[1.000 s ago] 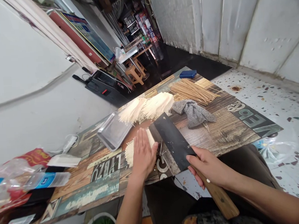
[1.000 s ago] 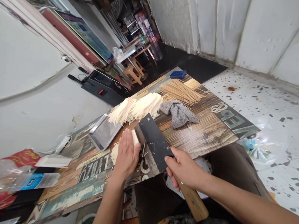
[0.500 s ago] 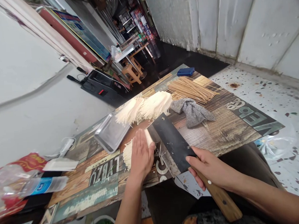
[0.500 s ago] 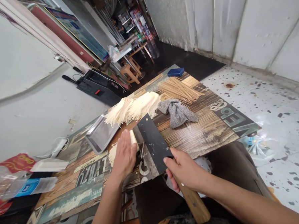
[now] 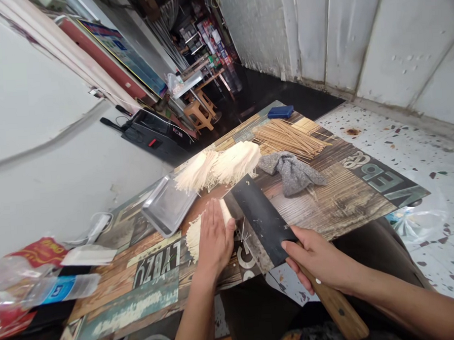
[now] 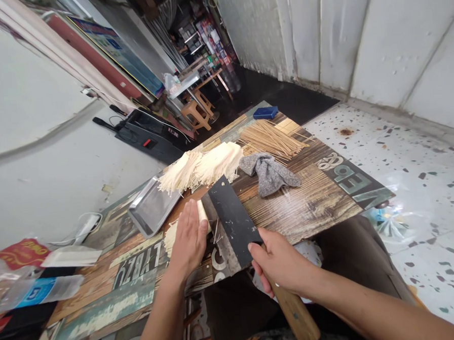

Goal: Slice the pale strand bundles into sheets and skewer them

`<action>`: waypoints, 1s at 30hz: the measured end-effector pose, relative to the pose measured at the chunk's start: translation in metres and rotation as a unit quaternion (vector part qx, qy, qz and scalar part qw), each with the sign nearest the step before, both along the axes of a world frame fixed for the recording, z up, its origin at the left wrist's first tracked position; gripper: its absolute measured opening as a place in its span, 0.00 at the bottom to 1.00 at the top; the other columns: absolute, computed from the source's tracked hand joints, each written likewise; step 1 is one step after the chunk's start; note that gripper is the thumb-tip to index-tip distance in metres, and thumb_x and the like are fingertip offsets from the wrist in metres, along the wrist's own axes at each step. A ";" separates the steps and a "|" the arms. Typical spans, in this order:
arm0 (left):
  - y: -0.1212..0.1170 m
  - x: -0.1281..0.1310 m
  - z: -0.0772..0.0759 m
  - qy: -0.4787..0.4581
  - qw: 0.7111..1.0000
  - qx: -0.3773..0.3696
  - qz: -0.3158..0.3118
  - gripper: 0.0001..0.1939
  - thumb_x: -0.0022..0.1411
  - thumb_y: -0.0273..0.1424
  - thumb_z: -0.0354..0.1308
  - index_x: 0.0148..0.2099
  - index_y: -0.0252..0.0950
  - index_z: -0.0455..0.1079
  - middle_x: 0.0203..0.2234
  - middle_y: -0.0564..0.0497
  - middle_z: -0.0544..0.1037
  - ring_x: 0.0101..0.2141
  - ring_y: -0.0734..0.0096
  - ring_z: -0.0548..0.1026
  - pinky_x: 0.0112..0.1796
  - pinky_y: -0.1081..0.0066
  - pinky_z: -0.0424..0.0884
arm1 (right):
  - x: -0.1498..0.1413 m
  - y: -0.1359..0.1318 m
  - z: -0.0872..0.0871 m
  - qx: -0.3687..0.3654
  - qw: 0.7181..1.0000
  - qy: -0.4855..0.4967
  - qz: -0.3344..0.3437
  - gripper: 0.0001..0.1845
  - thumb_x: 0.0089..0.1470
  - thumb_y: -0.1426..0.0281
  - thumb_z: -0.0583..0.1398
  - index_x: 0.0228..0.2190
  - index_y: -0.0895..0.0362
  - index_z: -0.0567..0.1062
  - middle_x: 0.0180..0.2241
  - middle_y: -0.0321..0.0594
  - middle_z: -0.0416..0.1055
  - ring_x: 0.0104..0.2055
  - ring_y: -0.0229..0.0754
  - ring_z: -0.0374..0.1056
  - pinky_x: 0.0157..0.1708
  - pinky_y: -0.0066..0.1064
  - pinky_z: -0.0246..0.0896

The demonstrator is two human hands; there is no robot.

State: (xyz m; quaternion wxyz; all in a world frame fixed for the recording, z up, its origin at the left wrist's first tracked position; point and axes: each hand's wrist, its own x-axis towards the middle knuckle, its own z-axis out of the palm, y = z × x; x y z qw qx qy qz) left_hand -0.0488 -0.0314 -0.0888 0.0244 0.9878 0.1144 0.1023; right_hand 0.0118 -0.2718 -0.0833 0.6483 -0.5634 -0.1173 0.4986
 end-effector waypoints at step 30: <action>0.002 0.005 0.003 0.017 0.999 -0.045 0.014 0.34 0.69 0.43 0.31 0.68 0.24 0.45 0.65 0.36 0.51 0.65 0.60 0.45 0.63 0.53 0.45 | 0.006 0.018 0.017 -0.042 0.999 0.025 0.010 0.11 0.59 0.72 0.47 0.24 0.54 0.57 0.10 0.22 0.56 0.07 0.30 0.51 0.07 0.21 0.52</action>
